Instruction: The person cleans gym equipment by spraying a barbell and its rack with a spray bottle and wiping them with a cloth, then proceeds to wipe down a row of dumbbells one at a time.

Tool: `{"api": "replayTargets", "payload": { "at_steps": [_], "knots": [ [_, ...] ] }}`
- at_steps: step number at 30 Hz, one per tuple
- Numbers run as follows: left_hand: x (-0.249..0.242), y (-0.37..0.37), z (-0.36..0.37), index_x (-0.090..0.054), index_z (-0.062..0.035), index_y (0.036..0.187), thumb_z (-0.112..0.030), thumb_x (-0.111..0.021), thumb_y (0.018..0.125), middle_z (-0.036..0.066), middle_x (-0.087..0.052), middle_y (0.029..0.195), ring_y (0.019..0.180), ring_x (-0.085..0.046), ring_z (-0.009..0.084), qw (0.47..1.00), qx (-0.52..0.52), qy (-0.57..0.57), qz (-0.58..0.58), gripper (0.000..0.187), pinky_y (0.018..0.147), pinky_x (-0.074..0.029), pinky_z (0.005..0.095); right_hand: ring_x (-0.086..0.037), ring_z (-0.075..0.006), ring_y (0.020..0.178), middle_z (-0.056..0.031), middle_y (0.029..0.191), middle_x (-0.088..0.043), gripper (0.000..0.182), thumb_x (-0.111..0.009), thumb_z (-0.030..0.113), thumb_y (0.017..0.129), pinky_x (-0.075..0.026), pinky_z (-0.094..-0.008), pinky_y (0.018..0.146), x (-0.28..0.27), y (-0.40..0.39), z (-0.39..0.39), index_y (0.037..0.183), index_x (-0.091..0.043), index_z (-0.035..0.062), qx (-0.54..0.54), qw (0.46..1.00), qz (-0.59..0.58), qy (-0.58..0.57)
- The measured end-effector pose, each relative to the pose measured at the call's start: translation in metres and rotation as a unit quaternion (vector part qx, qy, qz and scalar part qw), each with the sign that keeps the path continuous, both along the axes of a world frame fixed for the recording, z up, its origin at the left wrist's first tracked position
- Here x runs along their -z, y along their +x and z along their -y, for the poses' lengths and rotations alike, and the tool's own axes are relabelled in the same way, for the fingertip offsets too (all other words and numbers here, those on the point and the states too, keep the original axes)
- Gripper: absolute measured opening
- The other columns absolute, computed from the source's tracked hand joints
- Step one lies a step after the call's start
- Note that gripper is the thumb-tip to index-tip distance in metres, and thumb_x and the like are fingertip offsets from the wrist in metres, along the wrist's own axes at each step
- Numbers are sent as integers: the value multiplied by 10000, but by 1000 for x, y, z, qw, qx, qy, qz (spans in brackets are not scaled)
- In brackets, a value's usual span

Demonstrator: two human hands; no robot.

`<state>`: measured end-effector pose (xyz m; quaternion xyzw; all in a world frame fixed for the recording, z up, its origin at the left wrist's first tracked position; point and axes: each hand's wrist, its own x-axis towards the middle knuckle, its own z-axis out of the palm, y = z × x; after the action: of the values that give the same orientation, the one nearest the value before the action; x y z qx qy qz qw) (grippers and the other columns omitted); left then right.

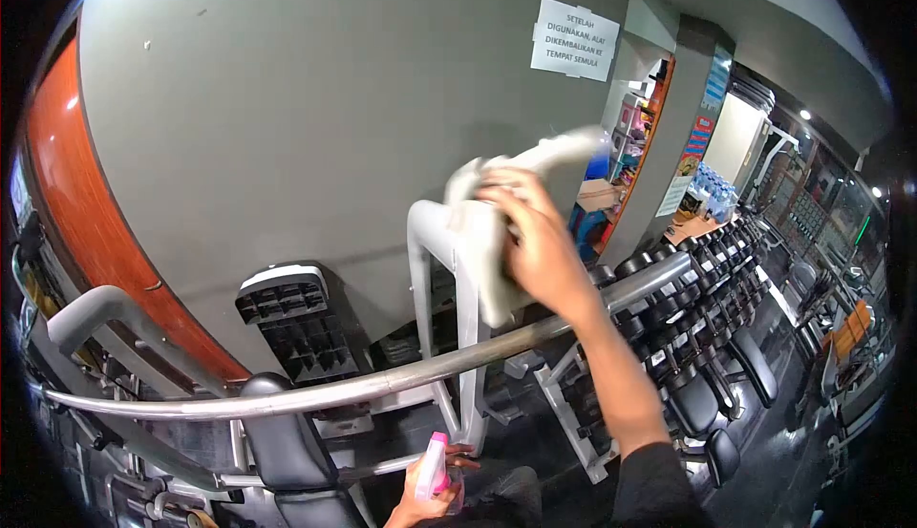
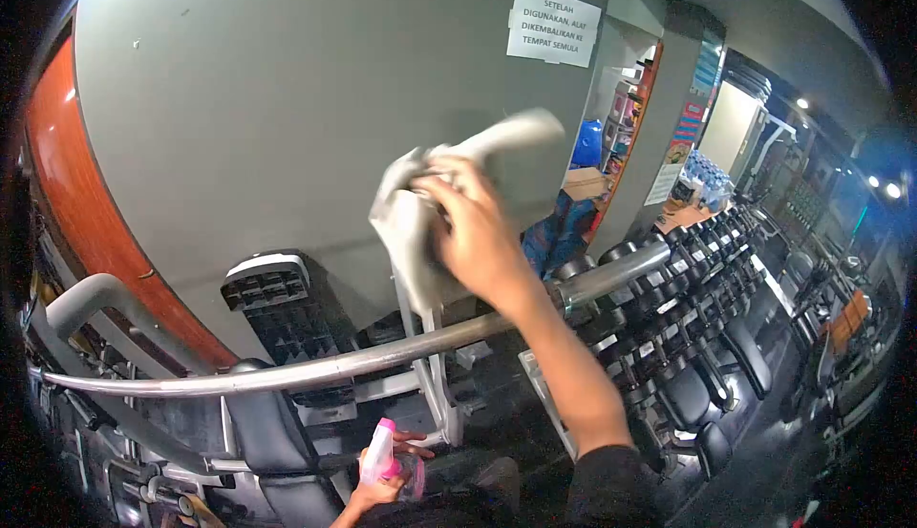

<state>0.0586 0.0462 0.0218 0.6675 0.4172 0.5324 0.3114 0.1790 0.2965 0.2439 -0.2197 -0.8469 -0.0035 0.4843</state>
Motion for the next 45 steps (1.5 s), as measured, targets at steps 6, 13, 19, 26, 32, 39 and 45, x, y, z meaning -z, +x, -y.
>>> {"api": "replayTargets", "payload": {
  "at_steps": [6, 13, 19, 26, 32, 39, 45],
  "knots": [
    [13, 2, 11, -412, 62, 1178, -5, -539, 661, 207, -582, 1129, 918, -659, 301, 990, -12, -35, 133, 537, 831, -497, 390, -630, -297, 782, -148, 878, -661, 251, -579, 119, 742, -501, -376, 740, -40, -43, -90, 979, -658, 89, -62, 957, 186, -216],
    [7, -4, 24, -393, 47, 1212, -38, -589, 677, 202, -581, 1123, 893, -662, 297, 989, -26, -37, 141, 576, 800, -502, 390, -643, -331, 916, -200, 982, -652, 303, -588, 139, 782, -504, -396, 804, -32, -39, -134, 1082, -619, 109, 139, 971, 51, -187],
    [2, -4, 26, -371, 46, 1199, -45, -575, 743, 222, -594, 1039, 714, -638, 200, 985, -2, -82, 152, 508, 690, -513, 334, -643, -341, 897, -158, 926, -672, 334, -628, 273, 790, -494, -411, 751, -74, 36, -98, 1096, -610, 141, 106, 988, -108, -4],
    [-29, 6, 1, -580, -12, 852, -257, -667, 777, 101, -641, 912, 727, -586, 187, 981, 48, -91, 165, 270, 727, -429, 315, -554, -251, 887, -86, 903, -632, 255, -655, 175, 724, -430, -374, 815, -73, 92, 12, 978, -658, 157, 247, 965, -35, 83],
    [-24, 8, -11, -533, 4, 986, -234, -655, 804, 94, -646, 918, 745, -601, 186, 981, 86, -89, 149, 323, 738, -442, 312, -557, -297, 1006, -97, 1021, -590, 343, -601, -21, 631, -445, -410, 873, 80, 75, 45, 960, -625, 74, 22, 991, 96, -95],
    [-12, 10, -15, -437, 4, 1103, -102, -630, 828, 182, -601, 1035, 751, -616, 169, 964, 147, -87, 203, 352, 686, -469, 294, -550, -297, 988, -83, 955, -590, 310, -624, -51, 631, -462, -410, 838, 111, 87, 41, 909, -631, 87, -6, 997, 79, 0],
    [-16, 1, -20, -410, 6, 1131, -48, -630, 826, 210, -585, 1062, 719, -612, 141, 968, 185, -83, 147, 380, 677, -477, 291, -558, -270, 965, -77, 899, -614, 321, -639, -20, 641, -461, -393, 843, 74, 92, 64, 932, -664, 115, -58, 980, 134, -136]
  ]
}}
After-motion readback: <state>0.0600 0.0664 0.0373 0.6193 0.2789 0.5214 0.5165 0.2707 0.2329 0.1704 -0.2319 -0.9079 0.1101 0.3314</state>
